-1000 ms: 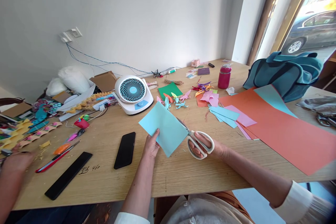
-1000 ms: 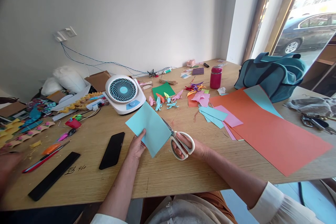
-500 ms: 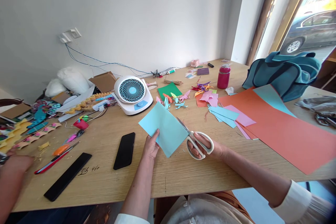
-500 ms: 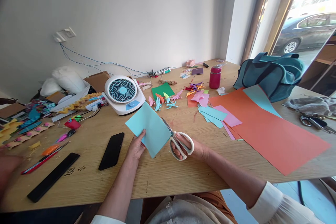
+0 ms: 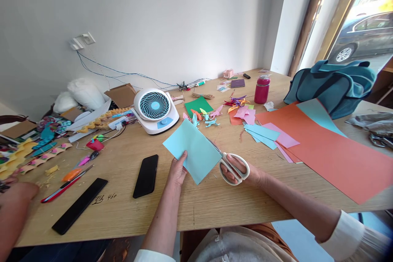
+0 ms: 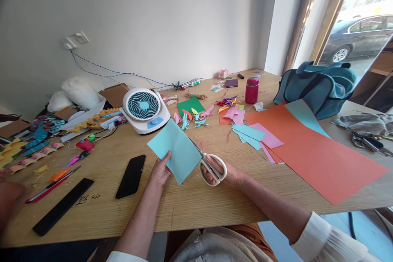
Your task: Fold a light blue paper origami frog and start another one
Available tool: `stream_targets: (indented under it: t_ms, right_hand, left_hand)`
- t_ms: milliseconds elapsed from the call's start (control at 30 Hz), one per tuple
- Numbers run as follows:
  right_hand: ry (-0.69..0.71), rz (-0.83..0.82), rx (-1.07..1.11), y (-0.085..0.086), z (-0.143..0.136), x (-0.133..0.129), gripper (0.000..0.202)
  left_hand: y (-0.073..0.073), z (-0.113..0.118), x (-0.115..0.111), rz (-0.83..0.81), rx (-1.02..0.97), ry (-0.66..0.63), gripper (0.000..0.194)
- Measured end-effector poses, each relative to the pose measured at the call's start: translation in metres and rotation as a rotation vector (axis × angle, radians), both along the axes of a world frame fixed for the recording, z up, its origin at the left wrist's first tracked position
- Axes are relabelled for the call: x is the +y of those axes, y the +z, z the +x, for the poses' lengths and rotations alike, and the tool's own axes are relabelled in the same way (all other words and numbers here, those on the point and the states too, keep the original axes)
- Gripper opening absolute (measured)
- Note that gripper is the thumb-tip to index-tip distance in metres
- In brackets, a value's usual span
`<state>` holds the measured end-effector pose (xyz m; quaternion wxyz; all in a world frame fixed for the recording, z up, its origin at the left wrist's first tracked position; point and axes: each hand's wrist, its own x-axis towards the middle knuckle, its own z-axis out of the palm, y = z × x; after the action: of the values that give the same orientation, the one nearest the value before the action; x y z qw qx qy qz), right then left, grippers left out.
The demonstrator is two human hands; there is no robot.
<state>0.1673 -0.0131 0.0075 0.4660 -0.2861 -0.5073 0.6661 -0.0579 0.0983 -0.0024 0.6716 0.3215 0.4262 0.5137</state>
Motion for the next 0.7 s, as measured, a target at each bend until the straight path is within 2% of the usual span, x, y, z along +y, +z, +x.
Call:
stream_targets:
  t_ms: [333, 700]
  right_hand:
    - [0.003, -0.016, 0.008, 0.0004, -0.001, 0.001, 0.055]
    - [-0.017, 0.021, 0.038, 0.0016, -0.0017, 0.0006, 0.052]
  left_hand:
    - [0.0016, 0.0028, -0.0033, 0.0, 0.009, -0.018, 0.038]
    - [-0.0004, 0.0009, -0.0012, 0.007, 0.002, -0.013, 0.031]
